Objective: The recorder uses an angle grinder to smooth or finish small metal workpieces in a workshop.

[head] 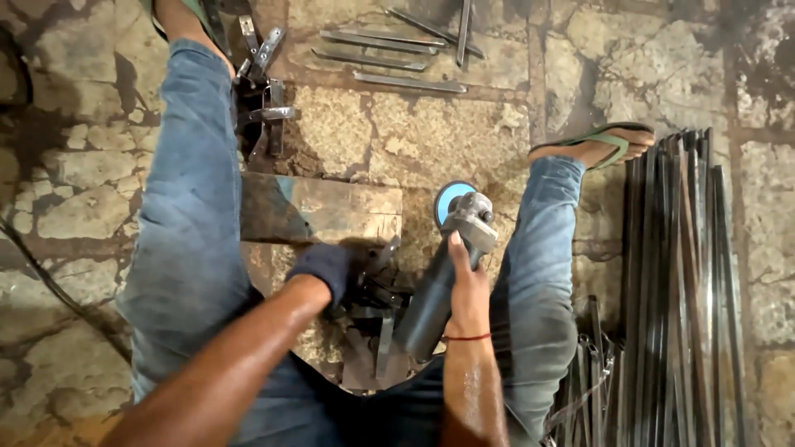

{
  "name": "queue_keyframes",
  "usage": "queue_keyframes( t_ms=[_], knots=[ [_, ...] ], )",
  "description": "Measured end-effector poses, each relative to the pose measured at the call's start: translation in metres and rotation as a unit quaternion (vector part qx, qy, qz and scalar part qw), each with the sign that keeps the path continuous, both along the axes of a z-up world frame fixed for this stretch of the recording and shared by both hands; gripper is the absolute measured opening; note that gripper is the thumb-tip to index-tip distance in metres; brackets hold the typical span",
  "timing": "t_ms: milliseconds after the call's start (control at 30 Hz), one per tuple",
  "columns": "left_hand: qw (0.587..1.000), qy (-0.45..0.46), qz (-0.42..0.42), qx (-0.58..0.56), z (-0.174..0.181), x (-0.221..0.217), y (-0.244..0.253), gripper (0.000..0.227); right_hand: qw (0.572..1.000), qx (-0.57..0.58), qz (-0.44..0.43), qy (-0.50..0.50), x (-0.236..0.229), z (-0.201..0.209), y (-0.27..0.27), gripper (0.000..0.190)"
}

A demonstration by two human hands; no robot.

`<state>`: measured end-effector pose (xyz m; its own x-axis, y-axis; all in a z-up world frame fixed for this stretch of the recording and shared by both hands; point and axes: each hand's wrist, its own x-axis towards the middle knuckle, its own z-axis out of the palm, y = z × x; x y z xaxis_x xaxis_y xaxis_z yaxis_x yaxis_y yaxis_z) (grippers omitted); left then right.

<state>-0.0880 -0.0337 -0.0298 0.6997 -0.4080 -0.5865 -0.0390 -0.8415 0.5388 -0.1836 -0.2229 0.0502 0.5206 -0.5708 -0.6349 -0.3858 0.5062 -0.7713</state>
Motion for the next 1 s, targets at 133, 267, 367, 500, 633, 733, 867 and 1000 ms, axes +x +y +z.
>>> queue_keyframes(
  t_ms=[133,267,367,500,633,733,867,1000],
  knots=[
    [0.977,-0.038,-0.173,0.117,0.069,0.043,0.005,0.024,0.998,-0.057,0.022,0.015,-0.002,-0.012,-0.005,0.049],
    [0.929,-0.183,-0.285,0.152,0.037,0.073,0.005,0.022,0.998,-0.052,0.021,0.030,0.003,-0.003,0.004,0.046],
    [0.890,-0.297,-0.317,0.141,0.009,0.078,0.007,0.020,0.996,-0.070,0.039,0.023,-0.002,-0.019,0.001,0.045],
    [0.887,-0.396,-0.236,0.039,-0.004,0.079,0.010,0.016,0.995,-0.076,0.063,0.029,0.002,-0.019,0.005,0.046],
    [0.896,-0.400,-0.192,0.011,0.009,0.076,0.011,0.016,0.997,-0.016,0.071,0.023,0.008,-0.007,0.013,0.045],
    [0.921,-0.365,-0.118,0.071,0.003,0.070,0.020,0.033,0.997,-0.028,0.064,0.037,0.002,-0.023,0.007,0.043],
    [0.955,-0.225,-0.029,0.193,0.001,0.066,0.036,0.036,0.993,-0.085,0.078,0.040,-0.003,-0.037,0.003,0.043],
    [0.975,-0.196,0.015,0.106,0.004,0.064,0.032,0.037,0.984,-0.147,0.085,0.048,-0.005,-0.049,-0.003,0.043]
  ],
)
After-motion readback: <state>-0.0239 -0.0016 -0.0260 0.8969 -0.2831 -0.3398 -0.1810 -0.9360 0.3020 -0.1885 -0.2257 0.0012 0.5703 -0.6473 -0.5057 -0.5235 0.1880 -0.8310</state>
